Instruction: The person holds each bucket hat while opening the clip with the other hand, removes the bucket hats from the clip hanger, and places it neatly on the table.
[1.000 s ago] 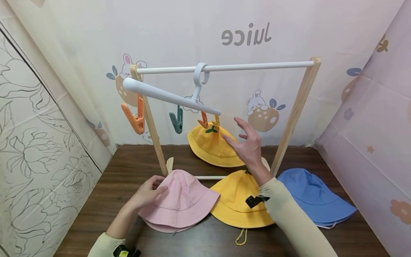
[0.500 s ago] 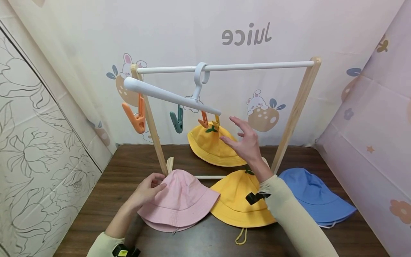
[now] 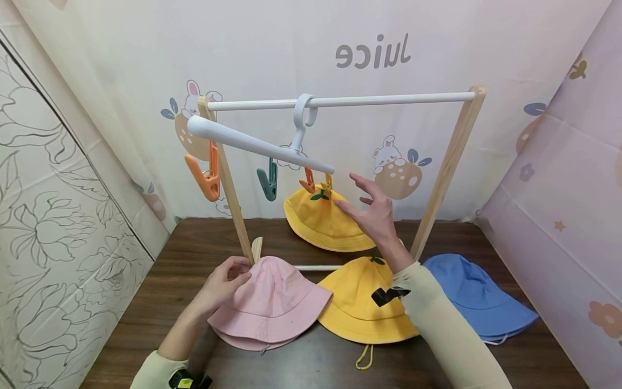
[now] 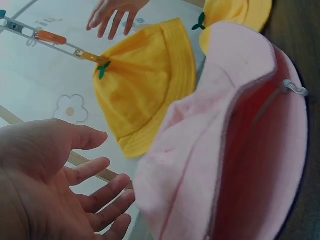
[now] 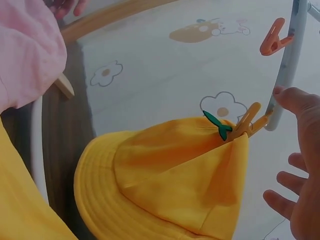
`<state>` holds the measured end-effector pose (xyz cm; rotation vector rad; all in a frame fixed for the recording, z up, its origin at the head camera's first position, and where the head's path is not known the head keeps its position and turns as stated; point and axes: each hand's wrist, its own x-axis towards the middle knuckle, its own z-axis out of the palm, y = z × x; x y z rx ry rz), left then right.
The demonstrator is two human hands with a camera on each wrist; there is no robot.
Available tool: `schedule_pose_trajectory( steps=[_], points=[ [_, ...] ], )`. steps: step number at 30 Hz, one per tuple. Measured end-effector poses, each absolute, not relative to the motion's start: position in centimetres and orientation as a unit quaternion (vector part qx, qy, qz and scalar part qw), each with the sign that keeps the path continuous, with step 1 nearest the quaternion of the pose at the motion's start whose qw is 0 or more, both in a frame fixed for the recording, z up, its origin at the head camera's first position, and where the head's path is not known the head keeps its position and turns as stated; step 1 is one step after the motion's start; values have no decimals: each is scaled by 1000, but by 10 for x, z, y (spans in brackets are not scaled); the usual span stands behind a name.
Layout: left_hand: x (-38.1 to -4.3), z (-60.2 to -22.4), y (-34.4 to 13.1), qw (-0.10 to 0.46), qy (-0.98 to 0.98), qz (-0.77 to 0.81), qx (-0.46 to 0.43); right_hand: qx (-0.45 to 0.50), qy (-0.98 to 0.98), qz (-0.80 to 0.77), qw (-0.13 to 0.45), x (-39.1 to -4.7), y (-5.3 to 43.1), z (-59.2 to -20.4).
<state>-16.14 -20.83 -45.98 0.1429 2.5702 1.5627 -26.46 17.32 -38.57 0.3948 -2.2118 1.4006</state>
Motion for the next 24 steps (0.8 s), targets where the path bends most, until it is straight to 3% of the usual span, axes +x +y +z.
schedule_pose_trajectory(
  steps=[14,24],
  points=[
    [-159,-445,-207,56,854,509,90,136,-803,533,229,-270,173,-382],
    [-164,-447,-192,62,857,481,175,128,-796,551,218,-272,172,-384]
  ],
)
